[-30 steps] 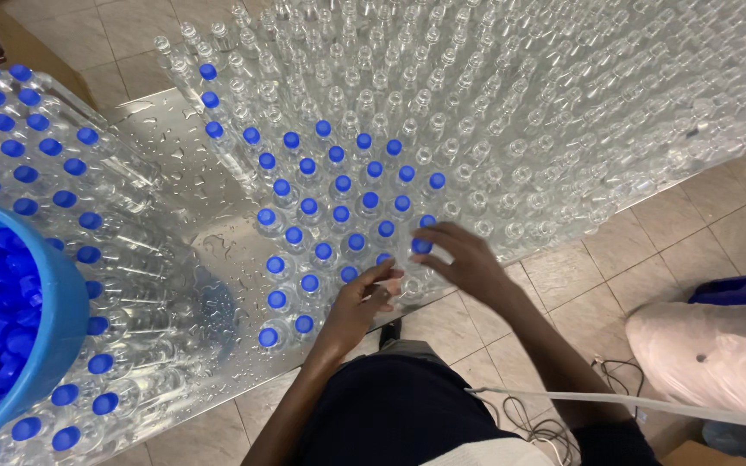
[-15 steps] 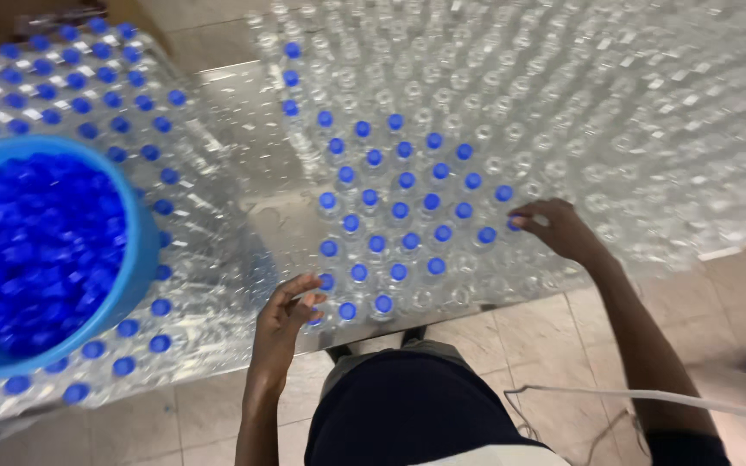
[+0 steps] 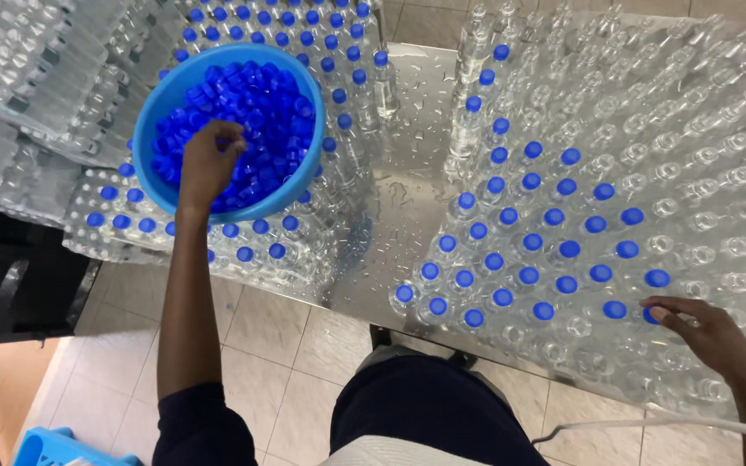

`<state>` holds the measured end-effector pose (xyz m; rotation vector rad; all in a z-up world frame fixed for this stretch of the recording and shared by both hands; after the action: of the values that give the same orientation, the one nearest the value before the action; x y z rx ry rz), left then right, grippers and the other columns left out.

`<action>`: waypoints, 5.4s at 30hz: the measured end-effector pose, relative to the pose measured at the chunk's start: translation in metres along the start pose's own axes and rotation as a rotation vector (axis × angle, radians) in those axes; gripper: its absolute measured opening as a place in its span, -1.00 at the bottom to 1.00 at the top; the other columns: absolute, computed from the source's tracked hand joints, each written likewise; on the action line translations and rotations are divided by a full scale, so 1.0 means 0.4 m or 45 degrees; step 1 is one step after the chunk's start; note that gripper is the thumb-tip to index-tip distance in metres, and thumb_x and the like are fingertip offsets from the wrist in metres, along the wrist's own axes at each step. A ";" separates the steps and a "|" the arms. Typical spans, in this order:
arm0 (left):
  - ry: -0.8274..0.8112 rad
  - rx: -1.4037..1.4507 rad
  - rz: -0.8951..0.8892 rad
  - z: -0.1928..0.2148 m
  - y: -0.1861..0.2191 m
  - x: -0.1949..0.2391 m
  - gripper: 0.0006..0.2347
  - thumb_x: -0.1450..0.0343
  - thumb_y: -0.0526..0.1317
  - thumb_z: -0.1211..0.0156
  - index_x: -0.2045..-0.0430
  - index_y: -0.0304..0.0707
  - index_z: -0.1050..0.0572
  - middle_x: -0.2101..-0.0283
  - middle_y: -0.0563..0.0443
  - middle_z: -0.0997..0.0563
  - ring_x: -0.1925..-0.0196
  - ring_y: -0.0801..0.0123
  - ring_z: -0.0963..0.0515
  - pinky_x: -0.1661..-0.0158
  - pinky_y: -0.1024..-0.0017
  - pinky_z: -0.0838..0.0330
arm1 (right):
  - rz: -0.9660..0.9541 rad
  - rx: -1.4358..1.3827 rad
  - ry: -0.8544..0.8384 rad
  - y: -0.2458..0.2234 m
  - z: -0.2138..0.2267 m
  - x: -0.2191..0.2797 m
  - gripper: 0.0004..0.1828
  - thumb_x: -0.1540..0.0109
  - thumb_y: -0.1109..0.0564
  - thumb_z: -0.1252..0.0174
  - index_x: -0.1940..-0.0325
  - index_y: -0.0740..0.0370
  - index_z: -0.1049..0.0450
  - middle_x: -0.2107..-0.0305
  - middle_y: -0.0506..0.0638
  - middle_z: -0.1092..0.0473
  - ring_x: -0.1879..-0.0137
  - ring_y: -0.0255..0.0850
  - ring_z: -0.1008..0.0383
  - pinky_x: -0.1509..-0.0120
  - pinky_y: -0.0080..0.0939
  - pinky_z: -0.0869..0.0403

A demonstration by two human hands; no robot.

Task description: The person takes blue bottle caps from a blue basin and screws them onto clear plastic bottles arranged on a metal table. The person repeatedly picks up caps and secures them onto the bottle openings.

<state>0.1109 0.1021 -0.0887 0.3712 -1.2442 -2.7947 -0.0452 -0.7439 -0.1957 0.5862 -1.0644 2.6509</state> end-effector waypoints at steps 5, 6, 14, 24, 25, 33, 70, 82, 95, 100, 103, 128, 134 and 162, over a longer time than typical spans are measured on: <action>-0.346 -0.472 -0.020 -0.101 -0.148 -0.069 -0.77 -0.45 -0.16 -0.42 0.05 -0.17 -0.70 0.07 -0.10 -0.76 0.02 0.07 -0.70 0.06 0.11 -0.48 | -0.016 -0.030 0.043 -0.034 -0.001 0.007 -0.62 -0.35 0.02 -0.29 -0.19 0.15 -0.77 -0.20 0.12 -0.66 -0.39 -0.03 -0.58 -0.42 0.02 -0.44; -0.345 -0.606 -0.037 -0.114 -0.155 -0.079 -0.73 -0.44 -0.10 -0.44 0.04 -0.18 -0.69 0.07 -0.19 -0.76 0.01 -0.13 -0.70 0.07 -0.02 -0.48 | -0.037 0.004 0.014 -0.037 0.000 0.002 -0.61 -0.34 0.00 -0.28 -0.21 0.11 -0.77 -0.22 0.10 -0.65 -0.39 -0.02 -0.58 -0.41 0.05 -0.45; -0.137 -0.575 -0.289 -0.086 -0.145 -0.092 -0.74 -0.38 -0.28 -0.48 0.04 -0.24 -0.76 0.08 -0.15 -0.79 0.01 0.05 -0.75 -0.02 0.12 -0.50 | 0.026 0.130 0.303 -0.115 -0.032 0.128 -0.55 -0.34 -0.20 -0.25 -0.16 0.07 -0.73 -0.12 0.03 -0.65 -0.31 -0.02 -0.58 -0.37 0.03 -0.43; -0.691 1.047 0.120 -0.505 0.611 0.400 -0.70 -0.47 -0.38 -0.40 -0.09 -0.47 -0.57 0.08 -0.43 -0.74 0.15 -0.04 -0.78 0.02 0.02 -0.72 | 0.684 -0.247 0.599 -0.493 -0.185 0.314 -0.49 -0.24 0.05 -0.49 -0.28 0.12 -0.62 -0.13 0.14 -0.57 -0.25 0.16 -0.60 -0.36 0.18 -0.52; -0.980 1.340 0.308 -0.598 0.631 0.468 -0.63 -0.42 -0.34 -0.44 -0.10 -0.51 -0.51 0.03 -0.45 -0.74 0.12 -0.07 -0.80 0.06 0.00 -0.77 | 0.787 -0.317 0.426 -0.548 -0.215 0.329 -0.38 -0.19 0.06 -0.53 -0.33 0.17 -0.58 -0.20 0.21 -0.54 -0.30 0.25 -0.58 -0.36 0.26 -0.53; -1.251 1.501 0.375 -0.788 0.687 0.611 -0.85 -0.59 -0.34 -0.21 0.06 -0.36 -0.38 0.10 -0.39 -0.75 0.13 0.19 -0.78 0.06 0.20 -0.74 | 0.873 -0.473 0.528 -0.563 -0.248 0.355 -0.51 -0.17 0.13 -0.54 -0.17 0.26 -0.67 -0.11 0.19 -0.57 -0.09 0.08 -0.68 -0.25 0.15 -0.58; -0.305 -0.381 -0.198 -0.067 0.044 -0.035 -0.38 -0.41 -0.51 -0.33 -0.43 -0.17 -0.37 -0.37 -0.41 -0.34 -0.42 -0.30 -0.34 -0.37 -0.12 -0.24 | -0.256 -0.052 -0.076 -0.265 -0.194 0.123 -0.62 -0.33 -0.07 -0.31 -0.13 0.12 -0.78 0.35 0.24 -0.79 -0.03 -0.05 -0.78 -0.28 -0.03 -0.45; -0.641 -1.093 -0.040 -0.175 -0.022 -0.205 -0.12 -0.27 0.12 -0.53 -0.47 0.03 -0.11 -0.41 -0.42 -0.15 -0.43 -0.45 -0.16 -0.15 -0.47 -0.42 | -0.302 -0.060 0.047 -0.295 -0.202 0.161 -0.53 -0.28 -0.20 -0.31 -0.15 0.03 -0.80 0.20 0.13 -0.79 -0.18 -0.08 -0.71 -0.31 -0.05 -0.46; -0.516 -0.816 -0.389 -0.193 -0.110 -0.189 -0.39 -0.19 -0.32 -0.44 -0.15 -0.10 -0.31 -0.13 -0.35 -0.25 -0.02 -0.42 -0.45 0.19 -0.30 -0.53 | -0.218 -0.113 0.184 -0.268 -0.217 0.173 -0.52 -0.24 -0.21 -0.35 -0.12 0.07 -0.80 0.15 0.09 -0.76 -0.14 -0.09 -0.69 -0.25 -0.05 -0.49; -0.370 -0.466 -0.109 -0.164 -0.126 -0.223 -0.69 -0.29 -0.32 -0.34 0.13 -0.08 -0.42 -0.15 -0.28 -0.33 0.13 -0.23 -0.55 0.12 -0.12 -0.48 | -0.146 -0.037 0.188 -0.266 -0.217 0.183 -0.53 -0.26 -0.24 -0.32 -0.07 0.06 -0.80 0.10 -0.03 -0.75 -0.07 -0.18 -0.71 -0.16 -0.10 -0.53; -0.079 -0.019 0.005 -0.095 -0.076 -0.217 -0.78 -0.36 -0.37 -0.35 0.19 -0.17 -0.46 -0.12 -0.22 -0.35 0.19 0.09 -0.60 0.66 0.31 -0.62 | -0.093 -0.023 0.254 -0.314 -0.211 0.223 -0.48 -0.26 -0.23 -0.30 -0.15 0.09 -0.75 -0.09 0.02 -0.69 -0.23 -0.07 -0.66 -0.26 -0.02 -0.50; -1.131 1.974 0.858 -0.726 0.608 0.536 -0.86 -0.58 -0.14 -0.23 0.17 0.09 -0.35 0.08 -0.01 -0.56 0.05 0.35 -0.60 0.39 0.50 -0.49 | 0.719 -0.778 0.476 -0.664 -0.308 0.245 -0.64 -0.37 0.20 -0.35 -0.25 0.34 -0.62 -0.06 0.18 -0.49 -0.12 0.01 -0.65 -0.13 -0.06 -0.68; -1.058 1.950 0.979 -0.759 0.650 0.578 -0.80 -0.57 -0.09 -0.27 -0.01 0.14 -0.40 0.09 0.00 -0.57 0.09 0.36 -0.61 0.47 0.51 -0.49 | 0.682 -0.831 0.513 -0.604 -0.296 0.249 -0.64 -0.29 0.22 -0.45 -0.17 0.34 -0.67 -0.01 0.18 -0.50 -0.06 -0.04 -0.65 -0.05 -0.12 -0.69; -0.344 2.007 1.046 -0.512 0.382 0.640 -0.53 -0.54 -0.15 -0.26 -0.41 -0.02 -0.40 -0.01 0.06 -0.49 0.07 0.38 -0.51 0.48 0.51 -0.55 | 0.134 -0.658 0.334 -0.477 -0.413 0.333 -0.74 -0.34 0.23 -0.37 -0.11 0.30 -0.67 0.16 0.27 -0.58 0.34 -0.03 -0.70 0.25 -0.12 -0.73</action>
<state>-0.0942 -0.1876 -0.1577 -0.4315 -2.5534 -0.8073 -0.1442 -0.4846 -0.1288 0.0766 -1.6377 2.2982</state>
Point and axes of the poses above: each hand's wrist, its own x-axis away from the middle knuckle, its own z-axis out of the back of the hand, y = z × x, the point moved 3 cm from there along -x, towards the middle knuckle
